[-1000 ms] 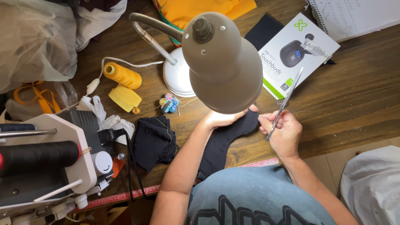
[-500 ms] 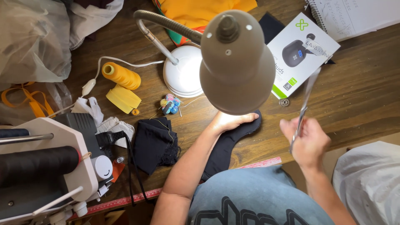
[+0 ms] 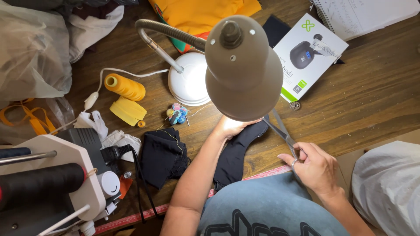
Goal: Trimming excess fabric and loose threads from a sewn eye mask using scissors
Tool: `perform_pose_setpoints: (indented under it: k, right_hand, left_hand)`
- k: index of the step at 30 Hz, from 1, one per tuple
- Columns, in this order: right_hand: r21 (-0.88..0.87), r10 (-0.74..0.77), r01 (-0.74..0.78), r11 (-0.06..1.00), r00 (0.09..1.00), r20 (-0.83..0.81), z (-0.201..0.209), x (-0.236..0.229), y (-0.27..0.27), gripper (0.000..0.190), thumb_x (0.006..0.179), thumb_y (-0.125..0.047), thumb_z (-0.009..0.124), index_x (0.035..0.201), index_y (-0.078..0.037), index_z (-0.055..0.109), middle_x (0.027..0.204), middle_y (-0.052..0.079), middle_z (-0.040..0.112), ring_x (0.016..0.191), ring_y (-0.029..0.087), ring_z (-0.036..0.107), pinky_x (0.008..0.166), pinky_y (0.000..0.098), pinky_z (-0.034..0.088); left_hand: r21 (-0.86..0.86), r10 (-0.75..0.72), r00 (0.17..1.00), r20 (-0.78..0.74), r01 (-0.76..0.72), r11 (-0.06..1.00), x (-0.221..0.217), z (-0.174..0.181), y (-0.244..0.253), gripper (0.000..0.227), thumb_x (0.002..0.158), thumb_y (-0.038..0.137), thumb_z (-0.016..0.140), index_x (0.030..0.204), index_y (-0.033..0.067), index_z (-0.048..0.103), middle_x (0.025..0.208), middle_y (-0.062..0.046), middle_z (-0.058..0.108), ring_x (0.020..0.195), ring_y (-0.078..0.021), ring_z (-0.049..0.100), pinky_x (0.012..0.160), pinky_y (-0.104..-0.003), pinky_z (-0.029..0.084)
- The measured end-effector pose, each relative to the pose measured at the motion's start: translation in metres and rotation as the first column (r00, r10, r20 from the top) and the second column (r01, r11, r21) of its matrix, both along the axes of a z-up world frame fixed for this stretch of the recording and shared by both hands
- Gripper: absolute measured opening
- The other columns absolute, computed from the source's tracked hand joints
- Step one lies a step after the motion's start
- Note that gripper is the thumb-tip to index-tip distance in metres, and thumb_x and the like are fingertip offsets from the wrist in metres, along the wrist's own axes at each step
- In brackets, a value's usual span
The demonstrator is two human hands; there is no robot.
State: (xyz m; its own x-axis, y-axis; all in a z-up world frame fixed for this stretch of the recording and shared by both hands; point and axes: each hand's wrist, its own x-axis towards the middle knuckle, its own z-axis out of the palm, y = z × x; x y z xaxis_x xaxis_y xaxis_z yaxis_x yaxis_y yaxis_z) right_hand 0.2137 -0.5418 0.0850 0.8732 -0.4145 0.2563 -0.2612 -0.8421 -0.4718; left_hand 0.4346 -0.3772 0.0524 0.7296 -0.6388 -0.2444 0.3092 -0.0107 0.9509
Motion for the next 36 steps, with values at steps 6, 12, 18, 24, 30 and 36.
perform_pose_setpoints:
  k: [6, 12, 18, 24, 30, 36]
  right_hand:
    - [-0.079, 0.027, -0.029, 0.996, 0.999, -0.02, 0.002, 0.008, 0.003, 0.041, 0.073, -0.048, 0.09, 0.097, -0.02, 0.072, 0.066, -0.002, 0.056, 0.063, 0.024, 0.065, 0.061, 0.0378, 0.053]
    - [-0.182, 0.045, -0.047, 0.982, 0.999, -0.015, -0.004, 0.02, 0.0, 0.041, 0.075, -0.051, 0.087, 0.1, -0.023, 0.071, 0.068, -0.003, 0.055, 0.065, 0.024, 0.066, 0.065, 0.0368, 0.056]
    - [-0.226, 0.041, -0.05, 0.973, 0.998, -0.042, -0.013, 0.018, -0.003, 0.041, 0.078, -0.051, 0.085, 0.102, -0.022, 0.07, 0.068, -0.003, 0.053, 0.065, 0.025, 0.067, 0.064, 0.0375, 0.057]
    - [-0.14, -0.001, -0.01, 0.99, 0.997, -0.075, -0.021, 0.013, -0.005, 0.04, 0.077, -0.05, 0.087, 0.1, -0.022, 0.072, 0.075, -0.004, 0.064, 0.072, 0.021, 0.071, 0.068, 0.035, 0.058]
    - [0.491, -0.267, 0.253, 0.834, 0.963, -0.044, -0.051, 0.004, -0.009, 0.032, 0.08, -0.028, 0.093, 0.093, -0.008, 0.071, 0.07, 0.006, 0.068, 0.064, 0.02, 0.069, 0.056, 0.0312, 0.057]
    - [0.894, -0.27, 0.069, 0.442, 0.961, 0.059, 0.008, 0.055, 0.043, 0.037, 0.081, 0.003, 0.085, 0.102, 0.002, 0.055, 0.1, 0.024, 0.074, 0.076, 0.017, 0.073, 0.065, 0.0308, 0.062]
  left_hand:
    - [0.005, 0.004, 0.999, -0.032, -0.004, 1.0, 0.001, -0.004, 0.005, 0.041, 0.074, 0.011, 0.093, 0.109, -0.0008, 0.076, 0.11, -0.021, 0.075, 0.108, -0.0279, 0.071, 0.089, -0.046, 0.061]
    - [-0.009, 0.005, 1.0, -0.015, -0.005, 1.0, 0.0, 0.012, 0.002, 0.036, 0.074, 0.01, 0.092, 0.105, 0.0004, 0.077, 0.104, -0.018, 0.076, 0.103, -0.0234, 0.071, 0.085, -0.044, 0.062]
    - [-0.01, 0.003, 1.0, 0.014, -0.003, 1.0, 0.002, 0.022, 0.001, 0.034, 0.073, 0.013, 0.093, 0.101, 0.0023, 0.077, 0.1, -0.016, 0.076, 0.099, -0.0213, 0.071, 0.081, -0.042, 0.063]
    - [0.002, 0.009, 0.999, 0.039, -0.009, 1.0, 0.002, 0.019, -0.001, 0.033, 0.073, 0.013, 0.092, 0.099, 0.0013, 0.076, 0.098, -0.016, 0.075, 0.097, -0.021, 0.07, 0.078, -0.042, 0.063]
    - [0.035, 0.03, 0.999, 0.046, -0.032, 0.999, 0.004, 0.027, 0.002, 0.036, 0.073, 0.016, 0.093, 0.1, -0.0006, 0.076, 0.098, -0.018, 0.075, 0.097, -0.0228, 0.071, 0.077, -0.044, 0.063]
    - [0.104, 0.057, 0.997, 0.059, -0.063, 0.993, 0.0, 0.035, -0.008, 0.038, 0.076, 0.02, 0.09, 0.104, -0.0015, 0.075, 0.103, -0.023, 0.075, 0.102, -0.0302, 0.074, 0.08, -0.045, 0.063]
